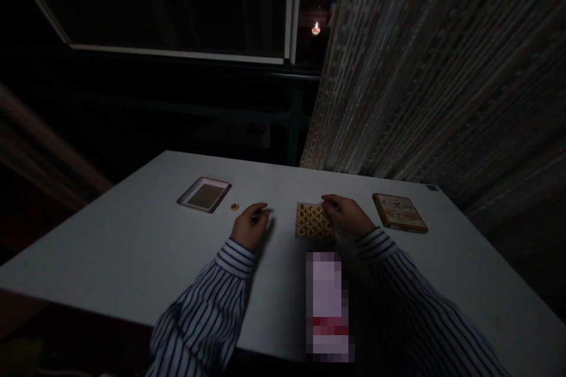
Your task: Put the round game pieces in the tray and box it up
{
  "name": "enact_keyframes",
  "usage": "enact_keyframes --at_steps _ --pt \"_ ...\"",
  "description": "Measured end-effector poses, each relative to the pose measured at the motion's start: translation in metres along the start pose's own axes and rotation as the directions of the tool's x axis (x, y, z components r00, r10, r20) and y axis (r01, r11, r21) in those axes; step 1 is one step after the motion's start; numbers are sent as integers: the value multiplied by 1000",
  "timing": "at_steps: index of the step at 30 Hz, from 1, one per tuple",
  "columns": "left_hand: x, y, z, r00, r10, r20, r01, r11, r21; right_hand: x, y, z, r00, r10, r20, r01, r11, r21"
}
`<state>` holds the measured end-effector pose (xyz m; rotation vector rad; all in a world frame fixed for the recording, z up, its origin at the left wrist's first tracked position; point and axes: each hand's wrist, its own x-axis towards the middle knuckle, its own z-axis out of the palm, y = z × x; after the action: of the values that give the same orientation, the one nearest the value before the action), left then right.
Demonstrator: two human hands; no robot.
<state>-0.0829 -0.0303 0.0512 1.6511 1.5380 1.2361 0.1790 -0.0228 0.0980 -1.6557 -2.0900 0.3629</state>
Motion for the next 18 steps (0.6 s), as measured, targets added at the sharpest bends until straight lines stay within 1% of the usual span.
enact_keyframes --at_steps 5,11,15,18 --pt "8 -13 -21 997 13 -74 -6 995 103 15 -28 2 993 -99 62 102 994 -42" --pt "17 -33 -44 988 23 -154 16 969 245 34 -55 19 969 -178 174 196 976 -92" --pt "19 -47 -52 978 43 -204 20 954 300 45 -72 35 948 -215 236 246 962 -114" --pt "20 -53 -53 978 59 -199 16 935 355 50 -82 47 935 -239 263 279 952 -124"
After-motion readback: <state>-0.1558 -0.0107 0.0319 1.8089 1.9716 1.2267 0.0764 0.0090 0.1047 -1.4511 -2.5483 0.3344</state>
